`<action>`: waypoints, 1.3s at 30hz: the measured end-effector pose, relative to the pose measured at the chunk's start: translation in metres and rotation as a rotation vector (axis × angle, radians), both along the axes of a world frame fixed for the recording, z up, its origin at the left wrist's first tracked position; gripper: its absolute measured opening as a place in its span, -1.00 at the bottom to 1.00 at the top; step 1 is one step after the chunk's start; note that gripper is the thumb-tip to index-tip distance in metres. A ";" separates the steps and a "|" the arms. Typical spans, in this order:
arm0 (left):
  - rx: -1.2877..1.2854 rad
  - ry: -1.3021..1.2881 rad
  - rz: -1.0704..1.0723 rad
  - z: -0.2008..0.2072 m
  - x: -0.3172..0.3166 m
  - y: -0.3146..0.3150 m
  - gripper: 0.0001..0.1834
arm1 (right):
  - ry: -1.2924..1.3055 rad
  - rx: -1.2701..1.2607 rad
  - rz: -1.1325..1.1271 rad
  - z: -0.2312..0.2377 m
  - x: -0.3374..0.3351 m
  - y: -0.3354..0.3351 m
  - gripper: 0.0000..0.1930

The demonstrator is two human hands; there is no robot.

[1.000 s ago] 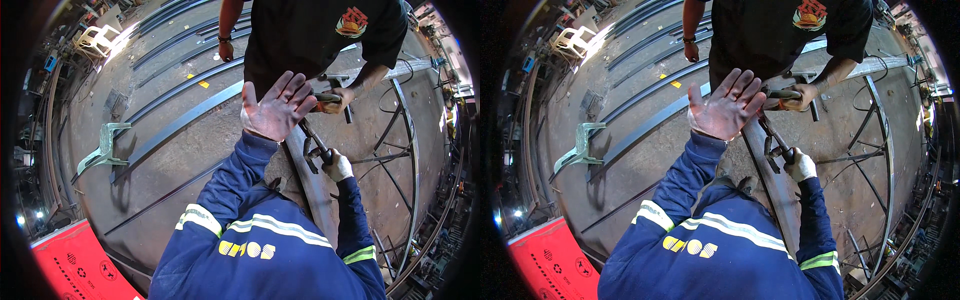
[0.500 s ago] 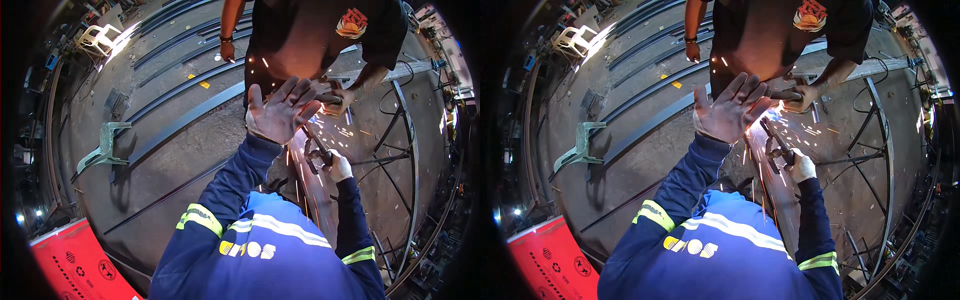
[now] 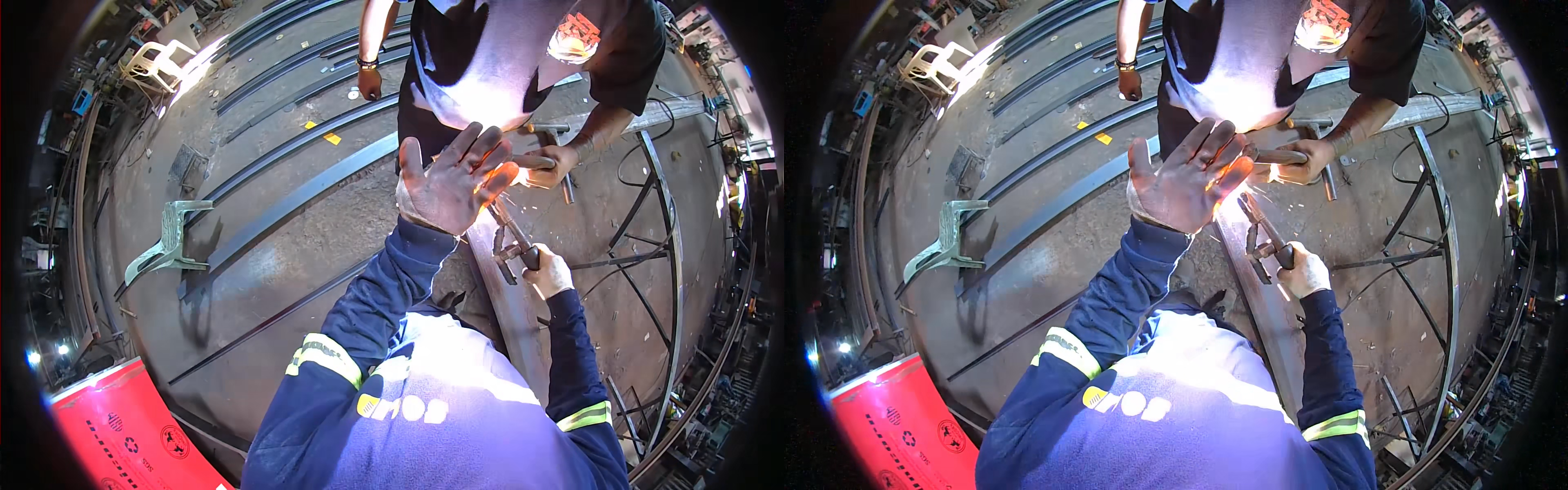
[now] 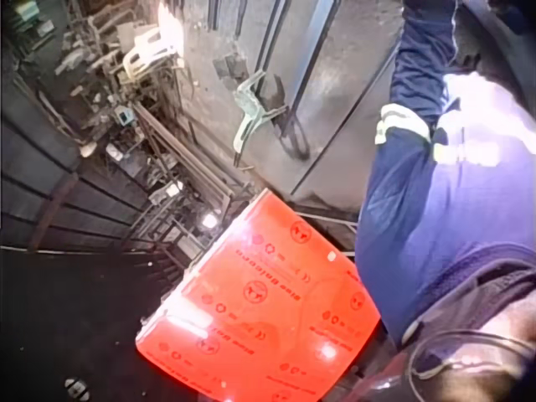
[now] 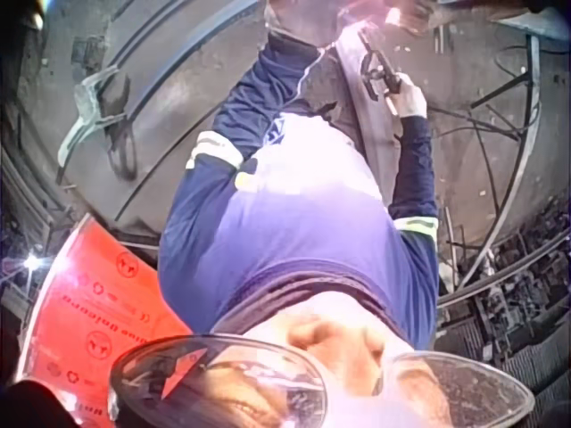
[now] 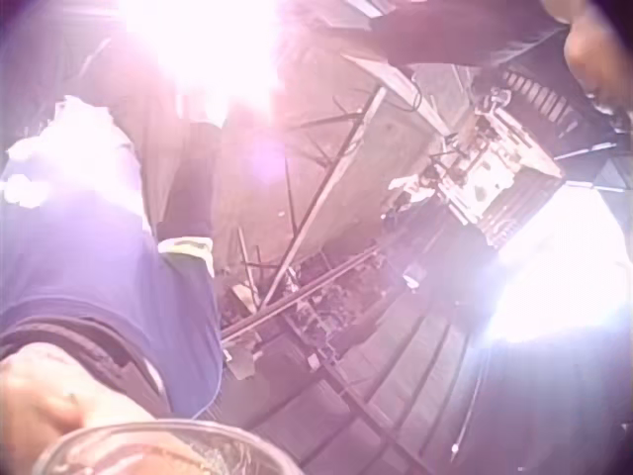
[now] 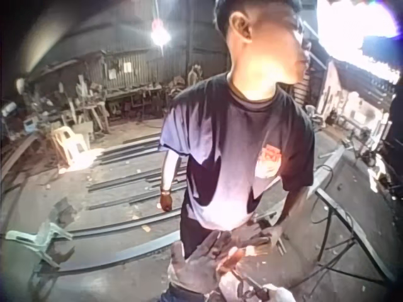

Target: The person aligns metal beams, helps clamp the frame joints using a C-clamp, and welds the metal pieces together using a welding electrode holder.

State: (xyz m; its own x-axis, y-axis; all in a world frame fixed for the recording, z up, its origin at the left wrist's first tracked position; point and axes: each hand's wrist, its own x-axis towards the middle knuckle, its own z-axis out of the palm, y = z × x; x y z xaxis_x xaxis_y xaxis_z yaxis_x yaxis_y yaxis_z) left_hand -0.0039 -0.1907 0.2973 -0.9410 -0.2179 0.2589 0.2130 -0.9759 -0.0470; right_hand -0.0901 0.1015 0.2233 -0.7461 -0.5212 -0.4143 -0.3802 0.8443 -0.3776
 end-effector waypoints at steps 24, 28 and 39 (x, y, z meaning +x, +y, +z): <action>0.213 -0.204 -0.223 0.009 -0.008 0.035 0.05 | -0.003 -0.002 -0.015 0.003 0.002 -0.002 -0.55; 0.133 0.045 -0.212 -0.005 -0.011 0.036 0.06 | -0.014 0.024 -0.012 0.004 0.002 -0.003 -0.56; -0.092 0.038 0.096 -0.023 0.066 -0.037 -0.07 | -0.075 -0.380 -0.054 0.053 0.063 0.050 -0.60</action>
